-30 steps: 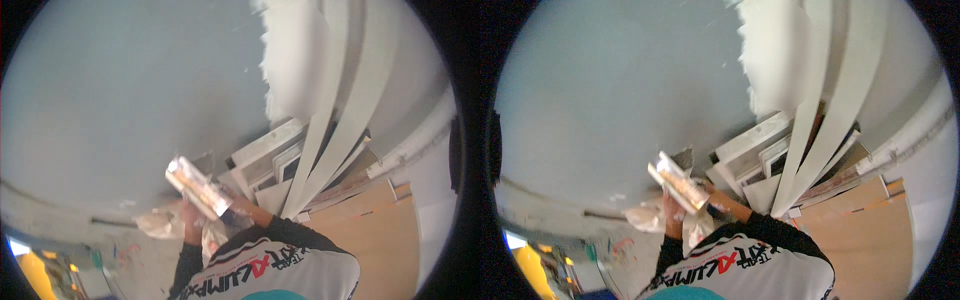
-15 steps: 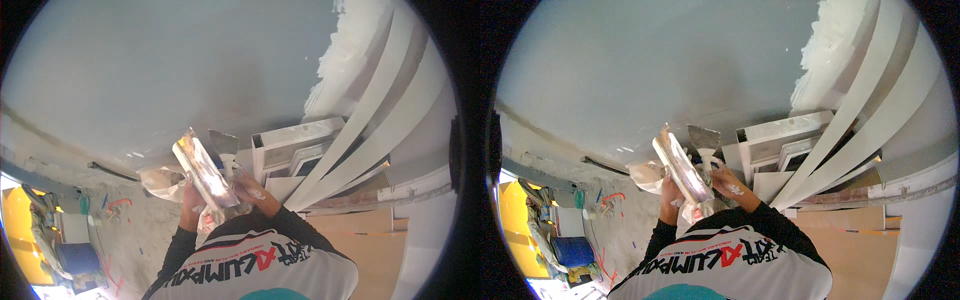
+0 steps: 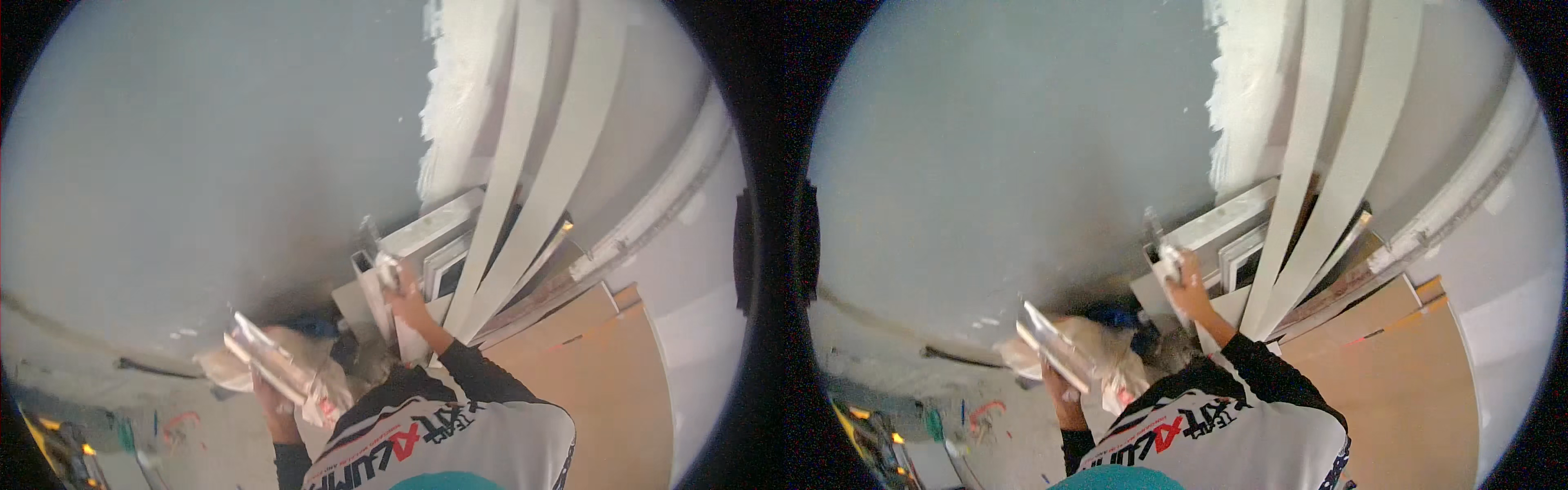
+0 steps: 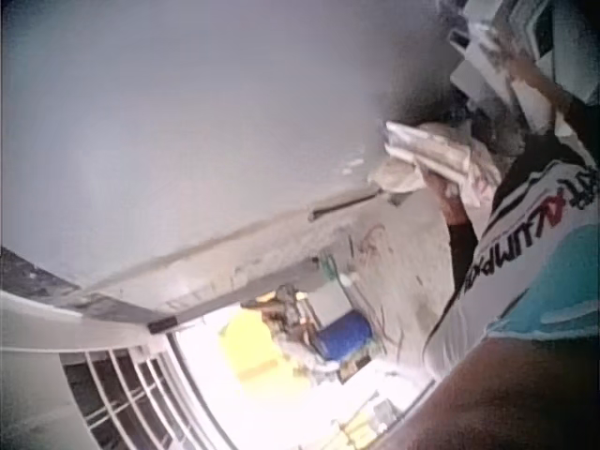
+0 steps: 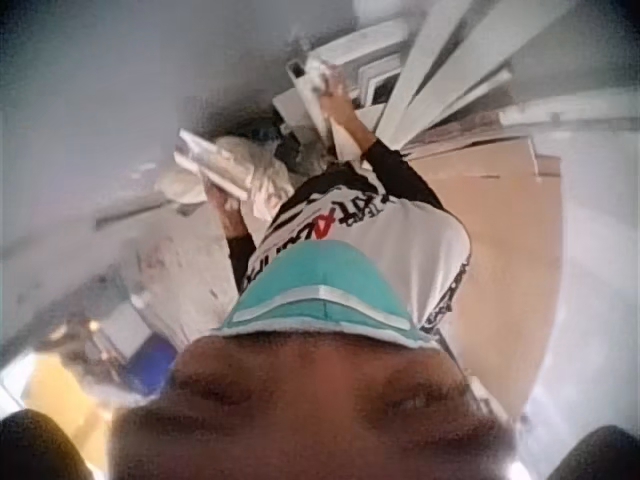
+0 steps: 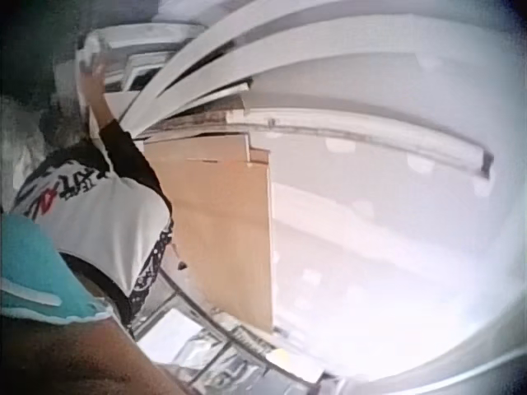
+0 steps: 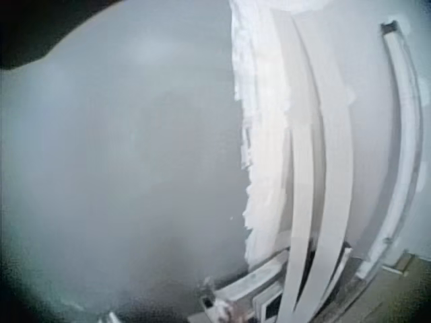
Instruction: The person scrapes excess compound from putty knives, scoops fresh plaster from a container onto the tools, and applies and smooths the plaster along a wall joint using a putty knife and fingers.
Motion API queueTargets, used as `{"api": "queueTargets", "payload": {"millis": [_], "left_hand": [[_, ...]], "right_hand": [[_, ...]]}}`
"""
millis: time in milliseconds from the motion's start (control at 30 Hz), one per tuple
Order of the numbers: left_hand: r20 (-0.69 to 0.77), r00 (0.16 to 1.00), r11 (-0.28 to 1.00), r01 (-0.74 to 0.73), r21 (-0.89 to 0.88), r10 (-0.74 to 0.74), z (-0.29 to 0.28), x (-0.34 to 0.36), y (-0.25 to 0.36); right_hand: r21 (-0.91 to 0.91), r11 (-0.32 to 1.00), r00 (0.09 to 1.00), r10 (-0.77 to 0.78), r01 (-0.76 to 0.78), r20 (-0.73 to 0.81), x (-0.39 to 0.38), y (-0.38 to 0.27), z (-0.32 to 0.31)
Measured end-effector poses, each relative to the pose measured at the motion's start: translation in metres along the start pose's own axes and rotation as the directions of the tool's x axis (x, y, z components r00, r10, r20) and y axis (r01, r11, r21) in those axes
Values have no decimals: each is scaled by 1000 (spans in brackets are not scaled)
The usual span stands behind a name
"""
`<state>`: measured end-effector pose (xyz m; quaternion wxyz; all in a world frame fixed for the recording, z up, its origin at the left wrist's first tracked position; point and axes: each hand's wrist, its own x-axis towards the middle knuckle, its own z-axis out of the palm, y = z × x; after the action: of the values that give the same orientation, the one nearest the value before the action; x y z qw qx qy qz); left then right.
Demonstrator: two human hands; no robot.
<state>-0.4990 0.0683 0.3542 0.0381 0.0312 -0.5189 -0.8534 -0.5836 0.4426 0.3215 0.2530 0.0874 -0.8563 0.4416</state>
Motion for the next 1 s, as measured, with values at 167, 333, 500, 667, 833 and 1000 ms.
{"api": "queueTargets", "payload": {"millis": [167, 333, 500, 667, 833, 1000], "left_hand": [[-24, 979, 944, 187, -272, -201, -39, -6, -34], [-68, 989, 989, 129, -71, -133, -76, -13, -56], [-2, 968, 946, 245, -211, -251, -54, -18, -50], [-21, 998, 994, 53, 96, -51, -60, -35, -34], [60, 989, 881, -145, 451, 132, -48, -50, -21], [-11, 955, 904, 278, -326, -298, -100, -30, -59]], "right_hand": [[640, 753, 822, 456, -153, -340, 85, 92, -157], [474, 862, 760, 427, -179, -490, 202, 93, -234], [484, 864, 767, 401, -135, -501, 244, 141, -292], [675, 734, 823, 426, -72, -376, 270, 141, -271], [664, 740, 811, 451, -106, -373, 271, 141, -272], [668, 741, 849, 391, -61, -356, 260, 102, -207]]}}
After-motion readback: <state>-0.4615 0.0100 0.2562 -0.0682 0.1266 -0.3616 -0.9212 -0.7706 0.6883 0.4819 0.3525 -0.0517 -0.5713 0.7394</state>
